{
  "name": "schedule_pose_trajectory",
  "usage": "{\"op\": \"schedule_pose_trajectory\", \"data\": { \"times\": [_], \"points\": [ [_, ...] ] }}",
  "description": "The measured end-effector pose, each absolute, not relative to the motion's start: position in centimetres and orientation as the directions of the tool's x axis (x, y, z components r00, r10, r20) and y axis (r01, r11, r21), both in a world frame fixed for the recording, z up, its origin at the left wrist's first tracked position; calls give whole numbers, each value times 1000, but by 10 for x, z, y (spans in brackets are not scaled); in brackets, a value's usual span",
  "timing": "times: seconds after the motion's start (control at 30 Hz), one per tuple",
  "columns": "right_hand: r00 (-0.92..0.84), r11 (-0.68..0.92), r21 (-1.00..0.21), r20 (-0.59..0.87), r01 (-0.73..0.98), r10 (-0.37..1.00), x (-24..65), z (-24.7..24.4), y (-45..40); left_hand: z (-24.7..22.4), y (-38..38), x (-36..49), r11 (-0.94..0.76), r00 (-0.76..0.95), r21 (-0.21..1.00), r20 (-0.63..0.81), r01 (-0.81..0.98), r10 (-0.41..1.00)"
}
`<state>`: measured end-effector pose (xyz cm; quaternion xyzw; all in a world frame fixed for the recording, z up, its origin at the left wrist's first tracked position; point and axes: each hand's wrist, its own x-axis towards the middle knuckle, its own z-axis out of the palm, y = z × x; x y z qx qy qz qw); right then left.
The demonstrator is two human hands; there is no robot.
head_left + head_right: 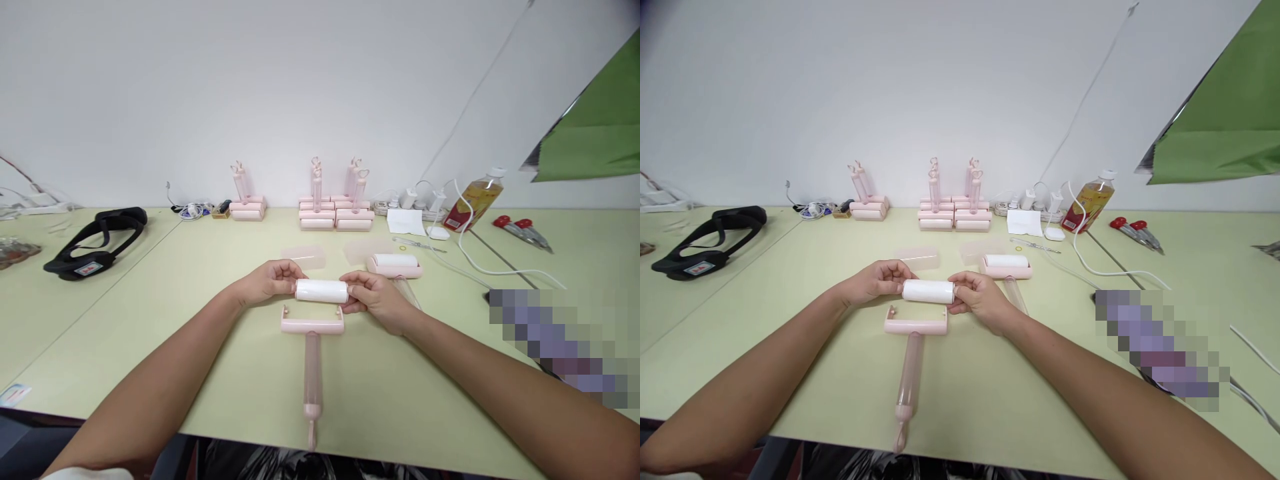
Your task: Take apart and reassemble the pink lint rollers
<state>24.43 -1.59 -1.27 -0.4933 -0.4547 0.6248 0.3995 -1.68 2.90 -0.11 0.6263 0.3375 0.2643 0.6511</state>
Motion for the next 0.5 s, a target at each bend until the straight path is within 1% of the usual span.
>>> {"op": "schedule_pose_trajectory", "data": {
  "times": [0.1, 0.23, 0.43, 0.5],
  "points": [
    [-148, -274, -962, -269, -15, 952, 241, -11, -18, 0, 29, -19, 66, 605, 992, -117, 106, 788],
    [-130, -262, -965, -262, 14, 956, 239, -10, -18, 3, 29, -21, 56, 582, 986, -137, 155, 801],
    [-110, -255, -959, -269, 124, 957, 237, -10, -18, 5, 29, -27, 37, 560, 960, -193, 277, 806],
    [-100, -262, -954, -278, 144, 955, 238, -9, -19, 5, 30, -29, 3, 556, 947, -192, 321, 809]
  ]
}}
